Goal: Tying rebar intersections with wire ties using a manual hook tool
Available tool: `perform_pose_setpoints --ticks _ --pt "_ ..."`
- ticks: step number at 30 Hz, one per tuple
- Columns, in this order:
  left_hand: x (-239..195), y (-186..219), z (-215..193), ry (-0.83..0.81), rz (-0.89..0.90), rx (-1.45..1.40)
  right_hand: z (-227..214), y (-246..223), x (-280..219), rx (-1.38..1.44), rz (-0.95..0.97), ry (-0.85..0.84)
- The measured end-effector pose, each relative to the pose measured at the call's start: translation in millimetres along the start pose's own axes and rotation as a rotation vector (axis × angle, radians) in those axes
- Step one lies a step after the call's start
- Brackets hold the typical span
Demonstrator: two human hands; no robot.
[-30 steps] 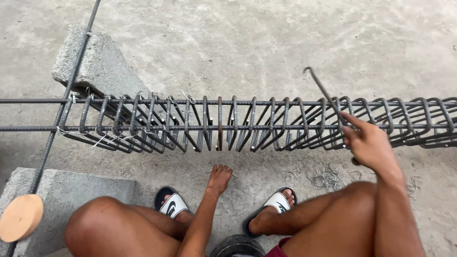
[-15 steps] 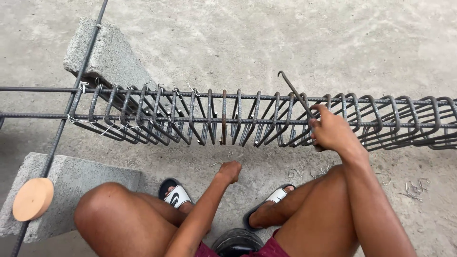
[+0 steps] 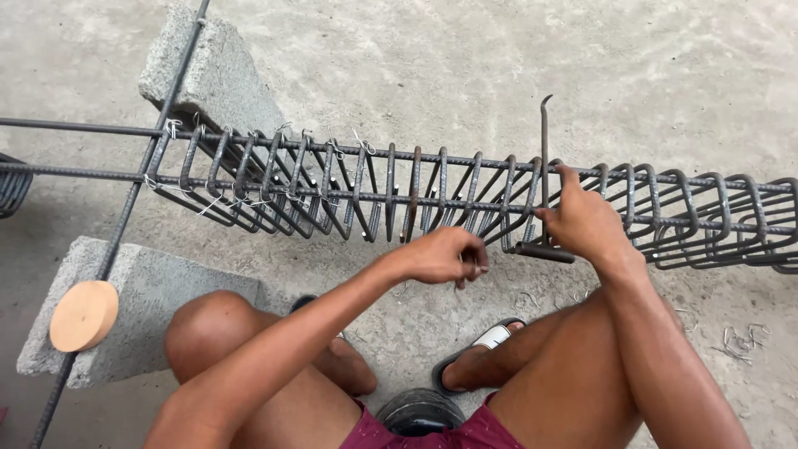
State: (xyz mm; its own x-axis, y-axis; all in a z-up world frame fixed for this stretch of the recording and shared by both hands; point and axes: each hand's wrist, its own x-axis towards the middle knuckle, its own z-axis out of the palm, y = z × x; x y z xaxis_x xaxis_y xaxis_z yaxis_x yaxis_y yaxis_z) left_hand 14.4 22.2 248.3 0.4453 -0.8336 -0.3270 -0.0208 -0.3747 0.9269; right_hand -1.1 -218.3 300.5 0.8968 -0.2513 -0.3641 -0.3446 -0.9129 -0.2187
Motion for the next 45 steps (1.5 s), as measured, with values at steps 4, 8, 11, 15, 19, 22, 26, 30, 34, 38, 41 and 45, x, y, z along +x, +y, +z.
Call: perform_pose_setpoints --ticks 4,8,11,15,19,22,26,30,34,38,41,45 --pt "-29.1 35.2 -17.5 0.108 0.03 -0.129 7.0 11.8 11.6 0.014 -0.002 -0.002" --pt "-35.4 39.2 -31.4 0.225 0.138 -0.333 4.3 14.5 8.4 -0.028 -0.037 0.055" --pt "-47.5 57.9 -36.4 0.311 0.101 -0.399 -15.6 -8.5 -25.5 0.023 -0.073 0.206" --pt "-50.5 75.9 -54.6 0.458 -0.034 -0.52 -42.1 -58.2 -60.5 0.452 -0.203 0.056" --pt "-43.3 58.1 -68.0 0.577 0.104 -0.775 -37.6 -92.9 -74.0 0.155 -0.568 0.096" --pt "-51.0 58.5 -74.0 0.628 0.189 -0.971 -29.1 -101.7 -60.6 -0.145 -0.911 0.446" --pt "-58.3 68.3 -82.4 0.662 0.136 -0.885 -31.2 -106.9 -43.3 -0.033 -1.032 0.461" --pt "-51.4 52.7 -81.9 0.649 0.248 0.036 -31.3 -85.0 -27.8 0.442 -0.765 0.137" --pt "-57.0 56.7 -85.3 0.359 0.421 -0.156 -41.9 -68.7 -13.1 0.643 -0.693 -0.033" --pt "-47.8 46.8 -78.2 0.215 0.468 -0.528 -37.1 -61.1 -3.4 0.843 -0.744 -0.343" --pt "-45.7 45.6 -75.7 0.206 0.464 -0.7 -24.5 -62.3 3.5 0.984 -0.733 -0.522" --pt "-27.5 35.8 -67.0 0.27 0.504 -0.891 -6.7 -60.4 8.3 1.181 -0.719 -0.613"
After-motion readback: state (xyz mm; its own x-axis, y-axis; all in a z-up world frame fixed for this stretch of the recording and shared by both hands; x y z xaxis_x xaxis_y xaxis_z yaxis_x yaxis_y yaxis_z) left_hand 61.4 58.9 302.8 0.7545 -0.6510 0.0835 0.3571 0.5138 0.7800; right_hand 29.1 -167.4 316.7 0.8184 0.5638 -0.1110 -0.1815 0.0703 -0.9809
